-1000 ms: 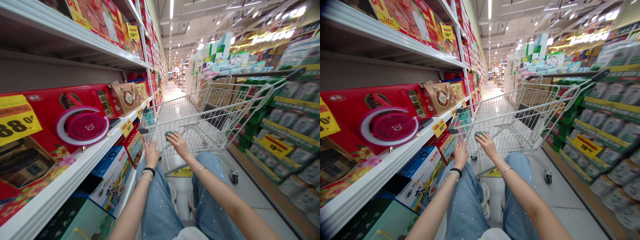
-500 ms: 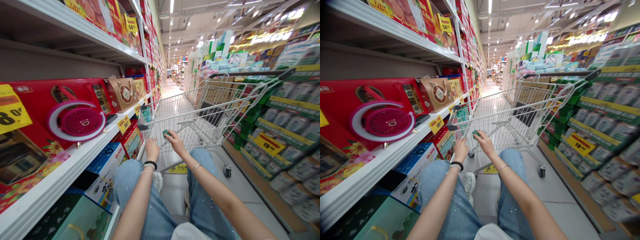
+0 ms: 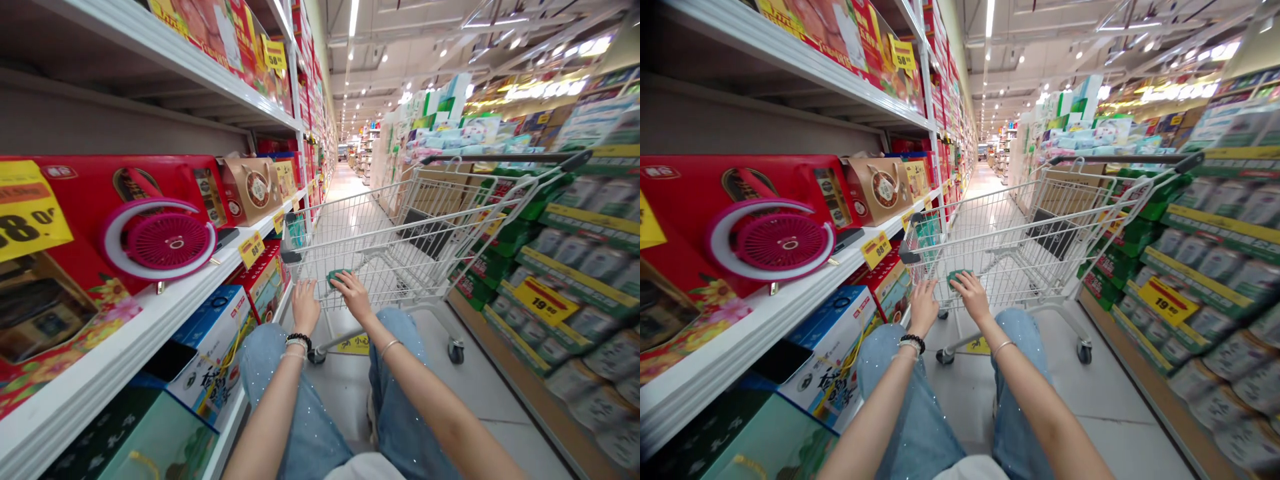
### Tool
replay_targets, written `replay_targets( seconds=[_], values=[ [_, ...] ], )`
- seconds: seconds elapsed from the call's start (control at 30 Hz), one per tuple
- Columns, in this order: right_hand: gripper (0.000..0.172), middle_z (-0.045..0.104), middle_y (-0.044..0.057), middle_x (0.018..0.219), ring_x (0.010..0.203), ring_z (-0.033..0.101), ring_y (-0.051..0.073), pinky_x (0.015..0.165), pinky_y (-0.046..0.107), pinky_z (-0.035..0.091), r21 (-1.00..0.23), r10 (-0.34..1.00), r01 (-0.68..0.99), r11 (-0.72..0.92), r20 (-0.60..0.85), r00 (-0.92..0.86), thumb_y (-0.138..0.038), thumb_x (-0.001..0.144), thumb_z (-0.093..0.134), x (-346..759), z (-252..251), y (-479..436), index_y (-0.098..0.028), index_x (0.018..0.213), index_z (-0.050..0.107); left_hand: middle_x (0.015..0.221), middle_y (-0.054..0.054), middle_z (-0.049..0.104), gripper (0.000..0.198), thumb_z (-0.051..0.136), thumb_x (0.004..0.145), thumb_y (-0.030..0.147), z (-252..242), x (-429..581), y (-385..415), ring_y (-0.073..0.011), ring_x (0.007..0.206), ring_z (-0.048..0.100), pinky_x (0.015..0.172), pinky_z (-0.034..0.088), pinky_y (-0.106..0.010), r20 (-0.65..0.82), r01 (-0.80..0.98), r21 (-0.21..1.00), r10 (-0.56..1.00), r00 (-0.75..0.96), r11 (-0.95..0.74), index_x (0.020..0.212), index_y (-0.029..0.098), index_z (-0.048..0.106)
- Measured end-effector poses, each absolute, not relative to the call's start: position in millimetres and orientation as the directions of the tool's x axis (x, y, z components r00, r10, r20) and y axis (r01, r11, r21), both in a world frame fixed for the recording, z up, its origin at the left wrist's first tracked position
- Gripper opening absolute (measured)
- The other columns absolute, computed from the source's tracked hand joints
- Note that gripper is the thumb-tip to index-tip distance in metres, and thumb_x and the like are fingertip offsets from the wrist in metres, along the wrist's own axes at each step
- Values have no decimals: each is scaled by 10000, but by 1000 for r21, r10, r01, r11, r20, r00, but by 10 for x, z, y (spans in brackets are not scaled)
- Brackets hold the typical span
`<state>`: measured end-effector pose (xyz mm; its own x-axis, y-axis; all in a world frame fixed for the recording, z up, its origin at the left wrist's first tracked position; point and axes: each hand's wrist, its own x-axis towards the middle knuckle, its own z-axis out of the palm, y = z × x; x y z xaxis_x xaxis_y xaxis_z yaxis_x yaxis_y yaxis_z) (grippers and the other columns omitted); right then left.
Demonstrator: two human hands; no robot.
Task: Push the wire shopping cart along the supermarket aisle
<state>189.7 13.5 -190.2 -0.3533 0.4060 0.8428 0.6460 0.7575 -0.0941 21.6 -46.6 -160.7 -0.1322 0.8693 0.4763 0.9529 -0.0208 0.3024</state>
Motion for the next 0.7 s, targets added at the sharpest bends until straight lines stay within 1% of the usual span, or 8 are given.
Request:
replay_targets(
  seconds=[0.07,0.17,0.23,0.33,0.43,0.57,0.7],
  values=[
    [533,646,68,1303,1319,507,209,1129,454,418,-106,400,632,768,850,-344,24,851,437,1874,-1750,134,-254,1251,654,1376,-121,572,629,470,722,17,-1605,221,-478,-290,1379,408,1166,322,-447,481,950,310,865,-139,-20,1332,141,564],
    [533,644,50,1306,1328,497,215,1149,470,392,-88,369,625,776,866,-336,22,853,435,1833,-1566,162,-268,1239,662,1338,-109,597,616,467,724,17,-1605,237,-511,-282,1348,438,1159,329,-448,505,952,304,852,-137,-27,1314,157,576],
    [514,654,54,1291,1317,509,219,1149,487,387,-94,375,629,772,866,-331,18,859,437,1815,-1573,167,-265,1215,675,1327,-103,602,610,466,723,20,-1602,247,-535,-278,1334,447,1160,328,-444,513,954,299,847,-135,-29,1306,157,580],
    [470,676,73,1253,1282,543,224,1128,485,409,-107,395,625,774,852,-343,17,861,449,1814,-1747,122,-239,1163,701,1335,-107,597,602,471,724,32,-1592,241,-558,-276,1329,448,1165,321,-440,503,952,302,855,-125,-38,1306,147,577],
    [479,689,74,1228,1260,560,221,1105,467,439,-104,408,612,784,830,-381,28,851,439,1833,-1874,62,-230,1155,704,1348,-110,594,599,454,733,31,-1594,196,-562,-269,1324,452,1151,339,-449,504,950,305,857,-107,-61,1309,150,569],
    [547,658,57,1285,1285,534,209,1112,441,440,-88,382,606,790,845,-375,34,846,409,1828,-1695,63,-256,1231,667,1342,-106,602,624,429,723,5,-1623,113,-568,-253,1308,464,1127,369,-443,523,954,280,851,-55,-110,1316,151,559],
    [507,643,45,1308,1314,505,213,1155,471,387,-72,347,612,787,873,-342,-10,887,414,1753,-1525,91,-274,1242,660,1347,-104,598,635,426,713,-5,-1641,92,-616,-251,1302,460,1122,375,-432,517,958,255,855,-24,-128,1321,132,548]
  ],
)
